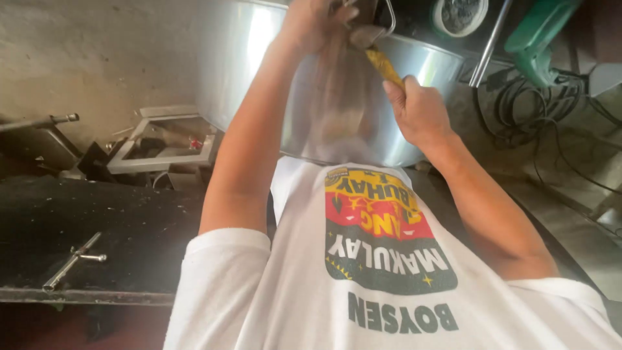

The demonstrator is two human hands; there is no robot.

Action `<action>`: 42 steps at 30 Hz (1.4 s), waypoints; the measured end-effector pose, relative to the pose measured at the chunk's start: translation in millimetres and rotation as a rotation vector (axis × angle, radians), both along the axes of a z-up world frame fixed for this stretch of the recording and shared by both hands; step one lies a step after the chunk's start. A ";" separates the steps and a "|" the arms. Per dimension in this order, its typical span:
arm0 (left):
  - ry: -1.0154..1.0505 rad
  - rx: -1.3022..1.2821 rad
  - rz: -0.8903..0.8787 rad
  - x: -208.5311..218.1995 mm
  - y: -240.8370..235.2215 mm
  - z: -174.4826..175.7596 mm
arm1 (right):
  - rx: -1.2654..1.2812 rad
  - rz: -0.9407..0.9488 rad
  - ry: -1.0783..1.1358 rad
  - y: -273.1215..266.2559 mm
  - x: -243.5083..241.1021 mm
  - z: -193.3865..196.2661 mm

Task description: Attaching a metal handle to a large cylindrical vat using a hammer and an electric drill.

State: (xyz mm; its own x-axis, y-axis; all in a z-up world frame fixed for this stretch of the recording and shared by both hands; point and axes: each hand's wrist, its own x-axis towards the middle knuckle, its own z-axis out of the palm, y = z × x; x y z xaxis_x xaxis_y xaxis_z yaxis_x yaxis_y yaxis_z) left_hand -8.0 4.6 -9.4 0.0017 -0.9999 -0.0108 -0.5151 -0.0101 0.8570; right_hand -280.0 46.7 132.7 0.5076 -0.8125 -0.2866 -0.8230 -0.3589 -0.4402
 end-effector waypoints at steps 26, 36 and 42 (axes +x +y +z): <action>-0.006 0.045 0.035 5.0 1.6 42.5 | -0.004 -0.236 -0.317 -20.1 62.9 -20.5; -0.168 0.088 0.044 9.3 4.0 38.5 | -0.144 -0.287 -0.195 -30.6 95.0 -50.9; -0.166 0.086 0.003 13.1 6.9 39.5 | -0.105 -0.313 -0.260 -31.2 79.7 -33.0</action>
